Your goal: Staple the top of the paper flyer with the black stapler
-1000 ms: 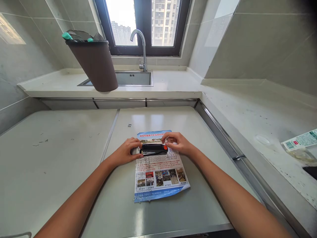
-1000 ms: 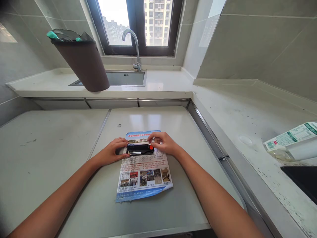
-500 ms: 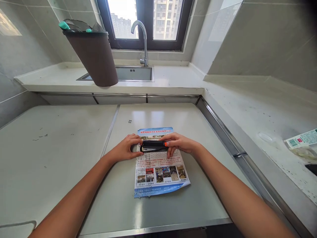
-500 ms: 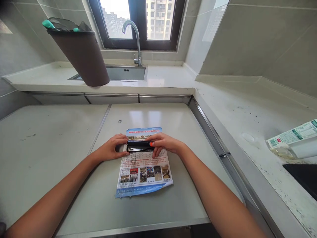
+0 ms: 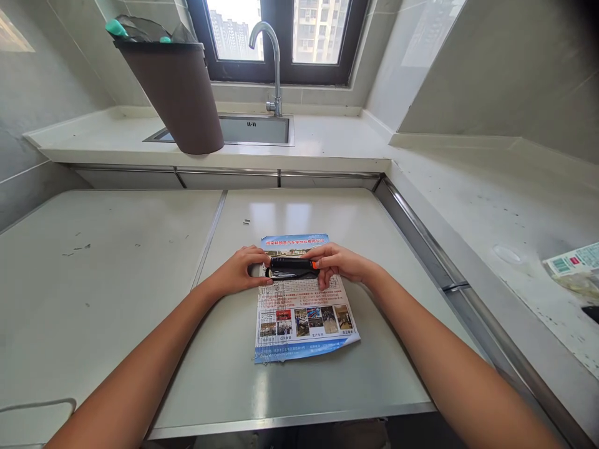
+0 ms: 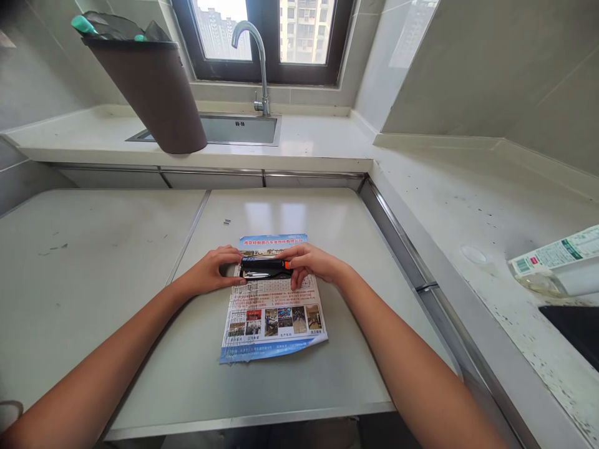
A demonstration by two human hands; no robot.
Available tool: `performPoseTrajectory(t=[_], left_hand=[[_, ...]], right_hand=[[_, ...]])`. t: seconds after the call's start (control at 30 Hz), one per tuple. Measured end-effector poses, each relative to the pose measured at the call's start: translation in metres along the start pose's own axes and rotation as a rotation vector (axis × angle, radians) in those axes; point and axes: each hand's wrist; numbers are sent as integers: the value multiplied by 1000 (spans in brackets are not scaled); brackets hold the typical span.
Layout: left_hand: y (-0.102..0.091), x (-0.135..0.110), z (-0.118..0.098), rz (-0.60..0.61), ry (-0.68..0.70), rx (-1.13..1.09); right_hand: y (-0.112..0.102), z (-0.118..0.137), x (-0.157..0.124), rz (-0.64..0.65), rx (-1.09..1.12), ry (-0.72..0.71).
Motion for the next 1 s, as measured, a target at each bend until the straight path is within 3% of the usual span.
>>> performPoseTrajectory(t=[0.4,0.5,0.6,0.67,0.83,1.0], left_hand=[[1,0,2,-17,-8,-24],[0,0,0,-13,1,-5],[0,0,-2,2,12,3],[-1,0,-3,0,25,-1],[-1,0,-5,-58,35,-4],[1,-2,-5,-167,48,-42]], right_hand=[[2,3,-2,-2,-88,36],[6,2,0,-84,-275,-54],[15,5,5,-303,-564,-307],[21,4,8,-377,-794,-431],[25,-9,18,-349,-1257,-449],[28,-13,23,-366,-1317,-552]])
Point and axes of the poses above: each hand's wrist, its own x-axis towards the middle knuckle, its own y-axis out of the palm, z = x × y, and after that the axes turned 15 degrees about z, right-handed
